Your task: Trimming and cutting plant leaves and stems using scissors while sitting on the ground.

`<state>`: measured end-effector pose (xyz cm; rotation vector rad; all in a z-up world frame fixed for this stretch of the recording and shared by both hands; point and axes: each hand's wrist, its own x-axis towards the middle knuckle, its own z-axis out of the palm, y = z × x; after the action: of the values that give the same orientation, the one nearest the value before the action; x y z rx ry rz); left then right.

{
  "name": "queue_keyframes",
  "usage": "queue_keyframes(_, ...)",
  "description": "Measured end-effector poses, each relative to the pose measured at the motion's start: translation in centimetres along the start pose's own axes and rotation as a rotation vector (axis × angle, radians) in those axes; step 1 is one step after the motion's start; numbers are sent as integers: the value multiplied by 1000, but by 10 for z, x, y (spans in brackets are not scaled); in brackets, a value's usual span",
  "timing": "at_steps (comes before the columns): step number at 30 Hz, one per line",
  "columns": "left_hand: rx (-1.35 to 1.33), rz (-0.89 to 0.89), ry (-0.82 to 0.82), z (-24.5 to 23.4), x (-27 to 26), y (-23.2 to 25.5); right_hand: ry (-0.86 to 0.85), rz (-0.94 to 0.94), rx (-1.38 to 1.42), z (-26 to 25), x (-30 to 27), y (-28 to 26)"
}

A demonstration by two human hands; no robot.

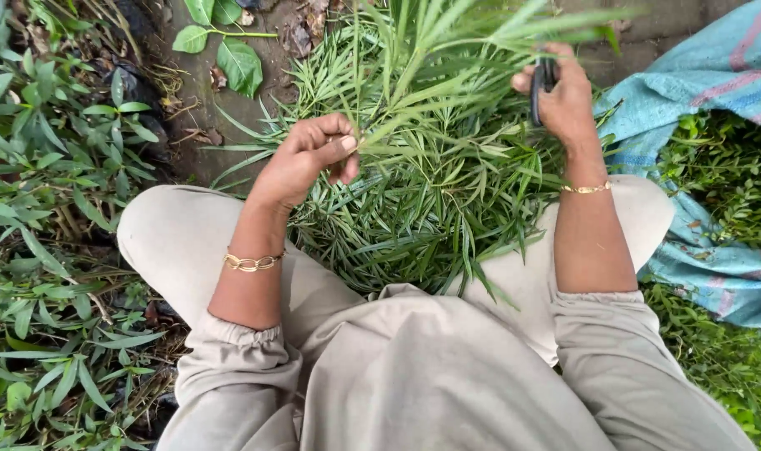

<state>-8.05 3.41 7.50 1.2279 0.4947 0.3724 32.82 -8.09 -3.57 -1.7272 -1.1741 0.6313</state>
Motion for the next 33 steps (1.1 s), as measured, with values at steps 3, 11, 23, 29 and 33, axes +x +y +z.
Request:
queue_keyframes(3,-338,55,52,4,7,-9,135,-311,285,6,-19,-83)
queue_keyframes(11,-374,132,112,8,26,-33,-156,-425,361,24,-46,-130)
queue_keyframes(23,-441,292,-27,18,49,-44,-390,-346,213,35,-57,-173)
queue_keyframes(29,-430,300,-41,12,53,-54,-401,-283,157,29,-58,-177)
queue_keyframes(33,-443,304,-26,3,58,-77,-390,-314,312,24,-43,-136)
